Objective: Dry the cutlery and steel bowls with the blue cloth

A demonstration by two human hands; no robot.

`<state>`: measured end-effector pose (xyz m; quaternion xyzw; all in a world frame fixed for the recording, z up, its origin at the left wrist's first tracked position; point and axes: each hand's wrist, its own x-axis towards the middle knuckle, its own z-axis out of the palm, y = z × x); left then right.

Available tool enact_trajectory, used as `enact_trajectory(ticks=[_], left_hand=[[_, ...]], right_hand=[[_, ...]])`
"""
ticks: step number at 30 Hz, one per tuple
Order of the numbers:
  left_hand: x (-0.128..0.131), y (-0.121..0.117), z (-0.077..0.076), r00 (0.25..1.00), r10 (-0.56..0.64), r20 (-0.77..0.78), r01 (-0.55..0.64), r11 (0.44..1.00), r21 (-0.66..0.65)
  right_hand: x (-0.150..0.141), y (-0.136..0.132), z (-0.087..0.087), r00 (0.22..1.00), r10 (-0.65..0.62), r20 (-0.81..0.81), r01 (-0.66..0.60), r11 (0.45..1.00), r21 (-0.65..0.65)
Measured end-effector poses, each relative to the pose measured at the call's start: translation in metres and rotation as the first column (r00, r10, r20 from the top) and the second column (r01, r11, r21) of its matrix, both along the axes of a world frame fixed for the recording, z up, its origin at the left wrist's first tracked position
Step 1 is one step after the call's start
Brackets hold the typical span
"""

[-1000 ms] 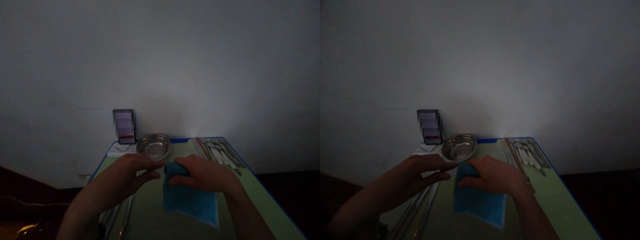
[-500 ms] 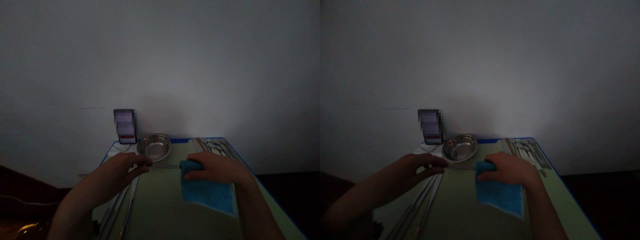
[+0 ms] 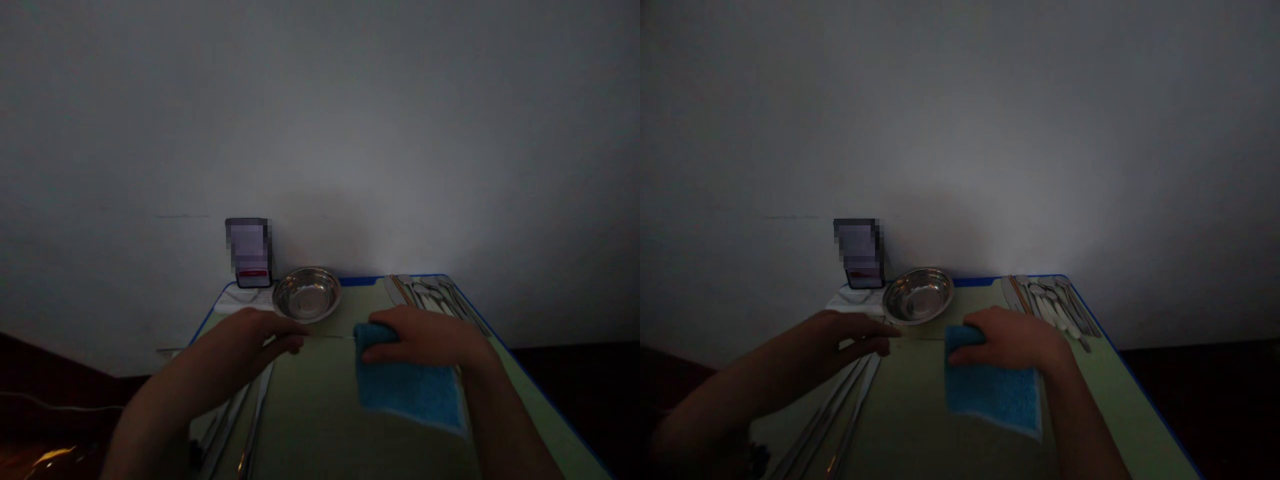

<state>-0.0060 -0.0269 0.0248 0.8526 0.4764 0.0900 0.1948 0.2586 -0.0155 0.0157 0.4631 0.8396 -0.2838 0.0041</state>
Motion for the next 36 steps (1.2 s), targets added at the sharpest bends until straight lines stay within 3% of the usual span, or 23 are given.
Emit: enact_trajectory(ticks=[6,13,18,28,36], left_hand=[[-0.011,0.002,0.001,0.999,0.053,0.009,-0.053,0.998,-0.019],[0.017,-0.008,-0.004,0.997,-0.072,0.004,0.072,0.992,-0.103],[0.018,-0.004,-0.001,0.994,-0.104,-0.018,0.101,0.987,-0.122],[0.003,0.001,0.005,0.999,-0.047,-0.009,0.046,0.995,-0.084],[-0.014,0.006,0.004,1.0,0.027,0.009,-0.026,0.998,-0.057]], right_hand=[[0.005,0.0,0.002,1.0,-0.01,0.014,0.009,1.0,0.026],[-0.034,-0.006,-0.014,0.989,0.146,0.032,-0.147,0.988,0.037],[-0.046,-0.008,-0.018,0.982,0.187,0.035,-0.188,0.982,0.027],[-0.027,0.001,-0.01,0.965,0.221,-0.141,-0.216,0.975,0.052],[-0.001,0.003,-0.004,0.988,0.086,-0.128,-0.09,0.996,-0.026]])
